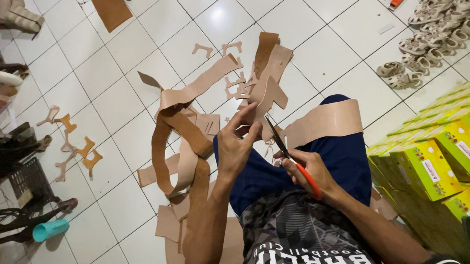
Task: The person sits on the floor and uses scissors to cut a tan sheet of material into small shapes. They repeatedly trim edges and rotate the piece to follow a pattern, dropping finished pieces onto the floor.
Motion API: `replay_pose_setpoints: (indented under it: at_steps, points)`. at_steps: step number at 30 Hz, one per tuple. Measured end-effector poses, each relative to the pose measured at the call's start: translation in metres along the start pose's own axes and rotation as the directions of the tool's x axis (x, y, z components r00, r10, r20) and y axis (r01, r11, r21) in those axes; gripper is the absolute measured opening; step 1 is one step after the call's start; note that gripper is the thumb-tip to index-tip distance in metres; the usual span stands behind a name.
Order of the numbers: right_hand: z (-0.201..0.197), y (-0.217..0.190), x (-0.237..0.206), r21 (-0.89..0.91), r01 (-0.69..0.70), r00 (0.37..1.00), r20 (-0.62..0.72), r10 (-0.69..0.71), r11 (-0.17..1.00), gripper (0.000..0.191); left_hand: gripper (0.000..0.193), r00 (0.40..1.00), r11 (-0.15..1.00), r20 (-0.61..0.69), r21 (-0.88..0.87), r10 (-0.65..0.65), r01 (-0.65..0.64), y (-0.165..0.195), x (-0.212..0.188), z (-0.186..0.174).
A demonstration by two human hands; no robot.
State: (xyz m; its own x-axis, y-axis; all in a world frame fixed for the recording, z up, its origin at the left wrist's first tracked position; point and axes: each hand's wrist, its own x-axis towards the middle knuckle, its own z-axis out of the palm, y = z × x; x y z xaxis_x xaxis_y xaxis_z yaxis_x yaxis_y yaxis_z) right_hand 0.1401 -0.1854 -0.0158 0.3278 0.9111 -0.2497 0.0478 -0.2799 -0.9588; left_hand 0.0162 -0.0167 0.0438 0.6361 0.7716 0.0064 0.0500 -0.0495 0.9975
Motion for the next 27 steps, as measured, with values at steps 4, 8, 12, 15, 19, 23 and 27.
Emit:
replay_pose_setpoints:
  at_steps: [4,8,12,15,19,23,27]
  points:
    - [-0.001,-0.003,0.002,-0.009,-0.029,0.999,0.016,0.029,1.000,0.060,0.044,1.000,0.999,-0.005,0.043,-0.012,0.013,0.004,-0.003,-0.001]
    - [-0.003,-0.004,-0.001,-0.016,0.066,0.998,0.014,-0.066,0.998,0.059,0.043,1.000,0.999,-0.006,0.037,-0.003,0.004,0.006,-0.005,0.000]
    - [-0.003,-0.003,-0.004,-0.047,0.110,0.994,-0.016,-0.111,0.993,0.053,0.045,0.999,0.999,0.005,0.036,-0.032,0.032,0.006,-0.007,0.000]
    - [-0.003,0.000,-0.006,-0.024,-0.009,0.999,-0.044,0.008,1.000,0.046,0.045,0.999,0.999,0.027,0.015,-0.037,0.037,0.004,-0.008,0.001]
    - [-0.001,0.006,-0.008,-0.111,0.044,0.994,-0.099,-0.055,0.993,0.038,0.044,1.000,1.000,0.023,0.011,-0.018,0.018,-0.001,-0.011,0.003]
    - [0.002,0.008,-0.010,-0.059,0.050,0.996,-0.067,-0.054,0.997,0.033,0.033,0.998,0.999,-0.044,0.031,-0.035,0.037,-0.005,-0.009,0.001]
    - [0.003,0.006,-0.008,0.035,-0.057,0.998,0.011,0.057,0.998,0.029,0.028,0.996,0.998,-0.068,0.025,-0.059,0.061,-0.004,-0.016,0.003]
